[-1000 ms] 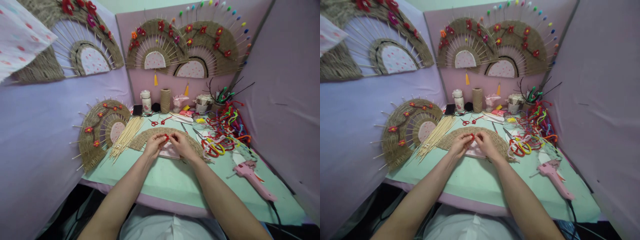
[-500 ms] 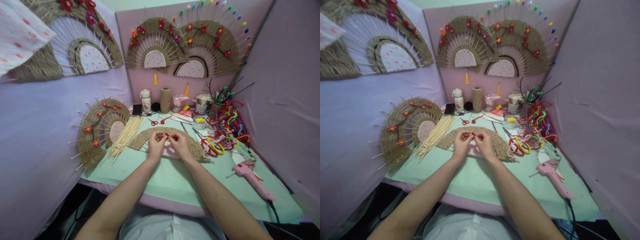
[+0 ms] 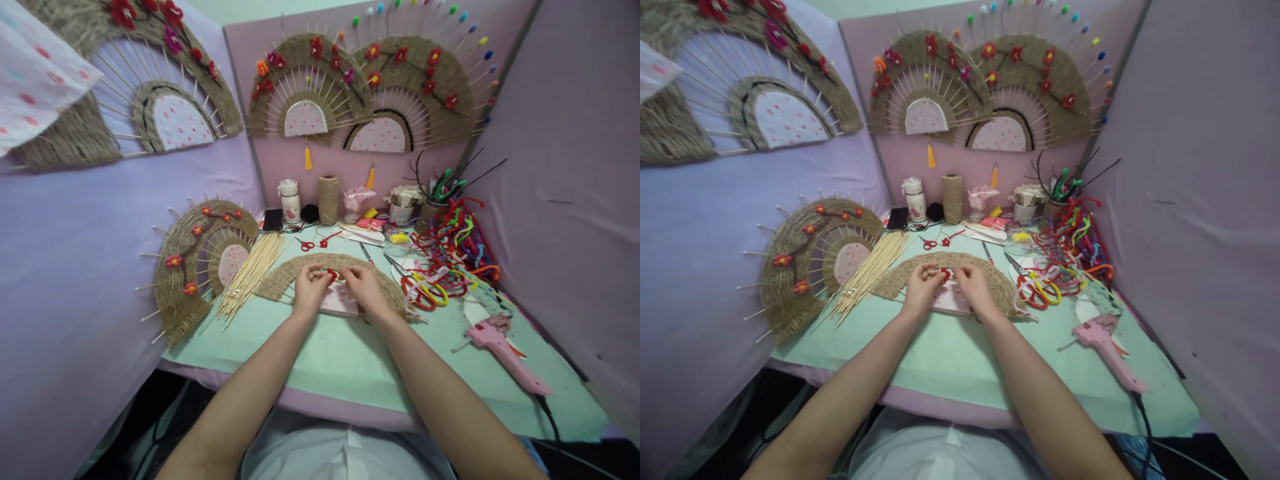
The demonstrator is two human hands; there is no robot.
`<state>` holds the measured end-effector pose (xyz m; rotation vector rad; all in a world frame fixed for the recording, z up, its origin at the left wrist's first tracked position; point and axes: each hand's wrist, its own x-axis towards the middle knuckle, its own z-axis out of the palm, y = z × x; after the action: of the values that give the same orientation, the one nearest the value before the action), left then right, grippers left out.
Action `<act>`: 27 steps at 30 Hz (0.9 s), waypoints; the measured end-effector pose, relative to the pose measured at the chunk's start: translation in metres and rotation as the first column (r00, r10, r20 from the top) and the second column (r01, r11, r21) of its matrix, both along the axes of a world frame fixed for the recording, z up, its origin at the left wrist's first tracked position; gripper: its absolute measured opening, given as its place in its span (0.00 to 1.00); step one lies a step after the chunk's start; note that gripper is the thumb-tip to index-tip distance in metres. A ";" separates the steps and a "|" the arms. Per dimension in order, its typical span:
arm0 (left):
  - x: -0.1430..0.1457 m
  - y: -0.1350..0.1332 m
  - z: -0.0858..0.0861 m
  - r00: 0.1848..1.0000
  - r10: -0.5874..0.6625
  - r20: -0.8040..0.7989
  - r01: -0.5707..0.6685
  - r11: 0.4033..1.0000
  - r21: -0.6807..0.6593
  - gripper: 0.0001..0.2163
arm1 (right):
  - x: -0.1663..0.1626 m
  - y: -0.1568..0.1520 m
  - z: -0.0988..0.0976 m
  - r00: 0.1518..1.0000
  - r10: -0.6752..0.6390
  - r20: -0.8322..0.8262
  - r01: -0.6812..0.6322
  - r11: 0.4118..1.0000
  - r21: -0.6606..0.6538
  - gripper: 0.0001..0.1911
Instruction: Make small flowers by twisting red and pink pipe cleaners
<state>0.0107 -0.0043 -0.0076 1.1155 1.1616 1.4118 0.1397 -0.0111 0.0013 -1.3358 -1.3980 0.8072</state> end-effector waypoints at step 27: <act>-0.008 -0.001 0.009 0.983 -0.148 -0.111 0.153 0.988 0.033 0.10 | 0.000 -0.005 0.001 0.978 -0.070 0.197 0.050 0.993 0.107 0.09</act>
<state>0.0024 -0.0051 0.0019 1.2954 1.1030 1.2769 0.1396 -0.0156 0.0025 -1.4031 -1.5270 0.5651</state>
